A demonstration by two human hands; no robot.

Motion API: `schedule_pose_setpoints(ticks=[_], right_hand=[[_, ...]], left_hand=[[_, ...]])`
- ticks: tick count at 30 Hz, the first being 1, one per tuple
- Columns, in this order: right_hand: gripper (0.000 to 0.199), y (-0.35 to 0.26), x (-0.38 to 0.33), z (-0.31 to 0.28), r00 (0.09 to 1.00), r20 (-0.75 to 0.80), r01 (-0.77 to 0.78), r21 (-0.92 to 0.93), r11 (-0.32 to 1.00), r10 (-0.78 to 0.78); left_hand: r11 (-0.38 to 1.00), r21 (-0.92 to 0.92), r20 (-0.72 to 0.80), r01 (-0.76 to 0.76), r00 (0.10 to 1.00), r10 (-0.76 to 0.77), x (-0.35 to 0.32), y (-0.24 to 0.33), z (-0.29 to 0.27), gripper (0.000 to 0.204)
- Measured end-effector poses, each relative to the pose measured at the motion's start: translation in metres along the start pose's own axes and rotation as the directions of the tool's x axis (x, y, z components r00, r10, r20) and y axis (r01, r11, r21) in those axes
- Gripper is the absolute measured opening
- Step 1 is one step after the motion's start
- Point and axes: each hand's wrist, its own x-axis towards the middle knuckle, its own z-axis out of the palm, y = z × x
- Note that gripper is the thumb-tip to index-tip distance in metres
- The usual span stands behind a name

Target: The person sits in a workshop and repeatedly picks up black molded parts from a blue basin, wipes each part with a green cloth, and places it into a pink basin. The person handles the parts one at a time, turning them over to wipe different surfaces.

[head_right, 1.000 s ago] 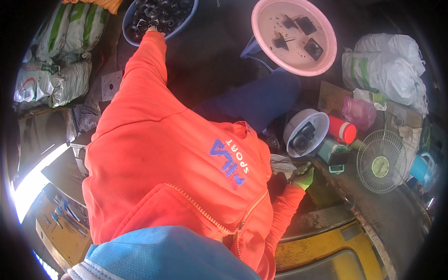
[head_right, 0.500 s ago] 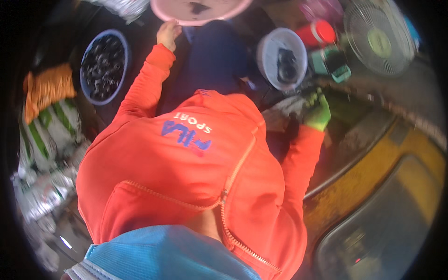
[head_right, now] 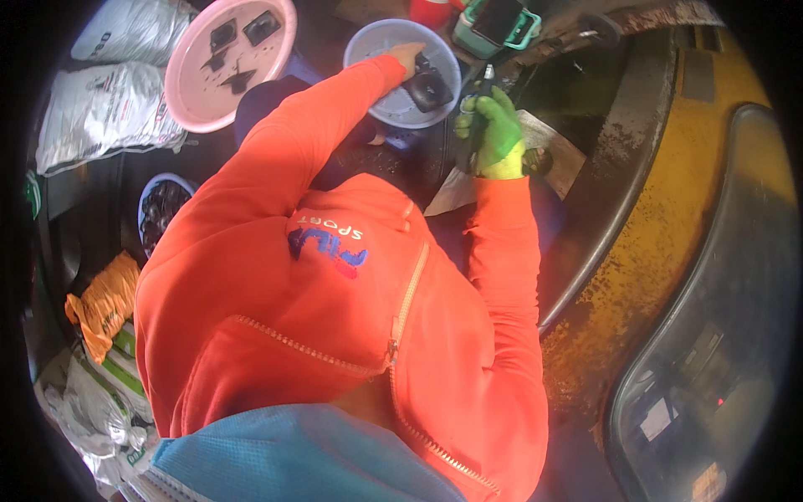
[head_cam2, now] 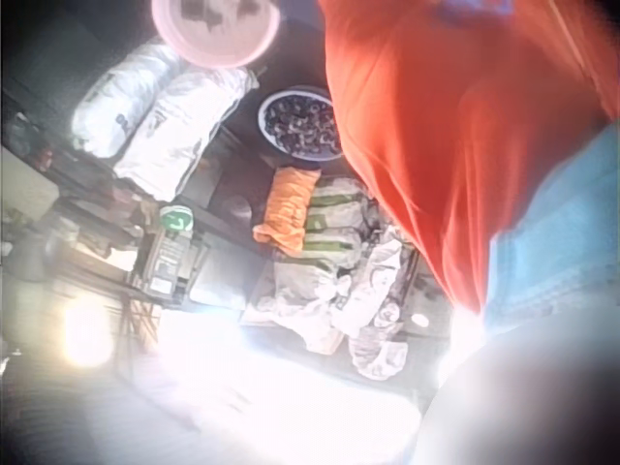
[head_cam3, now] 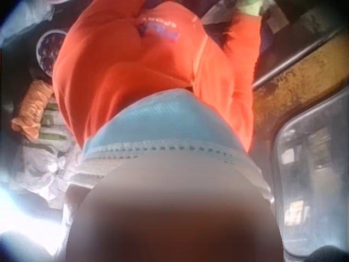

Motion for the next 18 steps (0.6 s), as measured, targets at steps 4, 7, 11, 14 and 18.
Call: schedule_pose_setpoints(ticks=[4,7,11,14,18], right_hand=[[0.056,0.003,-0.009,0.0,0.997,0.076,0.001,-0.071,0.997,0.005],[0.048,0.003,-0.01,-0.006,0.995,-0.032,0.085,-0.184,0.979,-0.092],[0.045,0.01,-0.001,-0.014,0.952,-0.097,0.17,-0.62,0.766,-0.289],[0.045,0.014,0.004,-0.014,0.947,-0.012,0.179,-0.811,0.557,-0.321],[0.039,0.016,0.001,0.002,0.88,0.243,0.411,-0.82,0.397,-0.409]], left_hand=[[0.985,0.164,0.155,-0.061,0.987,0.036,0.029,-0.02,0.022,0.069],[0.992,0.095,0.185,-0.089,0.98,0.07,0.034,-0.03,0.001,0.065],[0.97,-0.063,-0.17,-0.236,0.96,0.222,0.002,-0.023,-0.068,0.052],[0.836,-0.264,-0.483,-0.48,0.817,0.316,-0.046,0.007,-0.116,0.053],[0.351,-0.705,-0.529,-0.617,0.786,0.319,-0.105,0.062,-0.153,0.055]])
